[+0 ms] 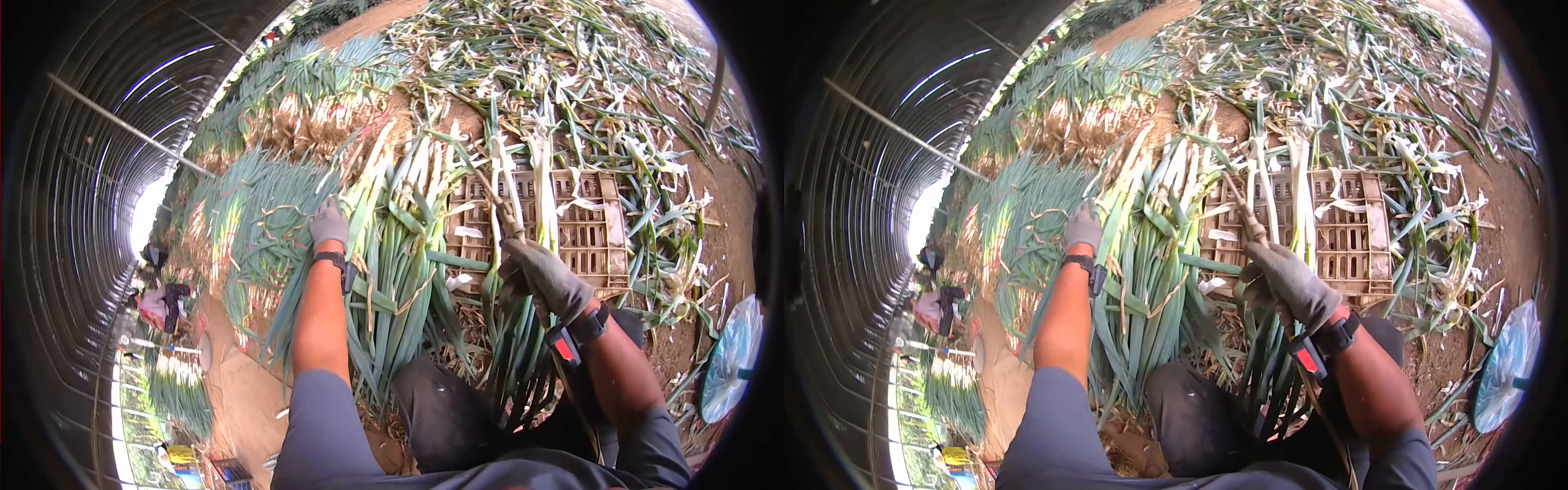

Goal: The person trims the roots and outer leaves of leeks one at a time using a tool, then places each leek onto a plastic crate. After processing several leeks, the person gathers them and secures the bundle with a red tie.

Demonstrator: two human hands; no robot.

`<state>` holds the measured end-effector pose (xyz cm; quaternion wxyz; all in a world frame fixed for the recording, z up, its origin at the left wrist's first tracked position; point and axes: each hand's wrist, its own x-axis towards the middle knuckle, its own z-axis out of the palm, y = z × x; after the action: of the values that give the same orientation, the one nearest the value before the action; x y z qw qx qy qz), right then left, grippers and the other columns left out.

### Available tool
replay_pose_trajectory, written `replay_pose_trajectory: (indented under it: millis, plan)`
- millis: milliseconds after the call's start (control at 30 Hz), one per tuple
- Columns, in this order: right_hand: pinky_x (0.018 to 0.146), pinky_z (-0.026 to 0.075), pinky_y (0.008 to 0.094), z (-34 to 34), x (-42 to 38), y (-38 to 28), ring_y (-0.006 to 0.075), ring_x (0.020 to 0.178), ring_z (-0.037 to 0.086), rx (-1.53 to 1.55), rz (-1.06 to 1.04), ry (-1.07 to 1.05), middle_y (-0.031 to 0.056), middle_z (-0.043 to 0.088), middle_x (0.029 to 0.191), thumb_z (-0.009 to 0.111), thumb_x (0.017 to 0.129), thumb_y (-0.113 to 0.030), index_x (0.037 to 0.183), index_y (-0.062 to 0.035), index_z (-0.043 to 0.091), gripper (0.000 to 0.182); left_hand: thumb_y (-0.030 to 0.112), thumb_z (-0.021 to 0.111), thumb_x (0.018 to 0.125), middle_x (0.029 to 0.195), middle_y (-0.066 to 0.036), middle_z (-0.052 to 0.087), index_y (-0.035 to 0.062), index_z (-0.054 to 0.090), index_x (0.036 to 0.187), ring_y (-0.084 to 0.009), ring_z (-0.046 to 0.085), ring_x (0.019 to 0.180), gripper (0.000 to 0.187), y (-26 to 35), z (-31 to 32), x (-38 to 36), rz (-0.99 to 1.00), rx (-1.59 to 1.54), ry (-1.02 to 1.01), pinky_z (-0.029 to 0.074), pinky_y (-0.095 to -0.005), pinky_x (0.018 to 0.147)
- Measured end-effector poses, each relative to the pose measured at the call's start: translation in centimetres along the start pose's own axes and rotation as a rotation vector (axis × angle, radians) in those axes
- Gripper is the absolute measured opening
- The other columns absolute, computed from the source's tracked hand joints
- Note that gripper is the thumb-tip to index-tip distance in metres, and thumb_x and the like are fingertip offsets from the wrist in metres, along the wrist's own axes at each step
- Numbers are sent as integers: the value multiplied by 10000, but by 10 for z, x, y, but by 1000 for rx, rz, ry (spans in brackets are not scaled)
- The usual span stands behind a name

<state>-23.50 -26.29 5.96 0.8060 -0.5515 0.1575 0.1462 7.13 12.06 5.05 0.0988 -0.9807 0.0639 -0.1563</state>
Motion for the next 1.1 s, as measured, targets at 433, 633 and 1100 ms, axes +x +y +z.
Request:
replay_pose_trajectory:
  millis: [433,633,1100]
  plan:
    - [547,522,261,7,-5,-9,136,611,636,23,60,-107,46,635,891,618,996,-445,1162,-35,564,446,422,731,835,1303,-199,658,183,586,1401,-341,685,1113,630,112,-54,-19,96,-178,-298,536,-449,957]
    - [560,490,301,13,-19,-4,130,629,607,-295,-51,22,55,632,809,625,994,-409,1139,-8,591,428,364,666,867,1278,-226,674,86,585,1388,-392,662,1148,596,156,-93,-70,202,-557,-380,522,-450,1017]
    - [805,552,466,-15,-11,31,404,838,725,-1001,-5,-67,252,697,785,435,950,-568,915,37,716,669,428,647,912,1460,-240,524,183,543,1462,-422,626,1191,611,216,3,-159,42,-446,-478,491,-490,1033]
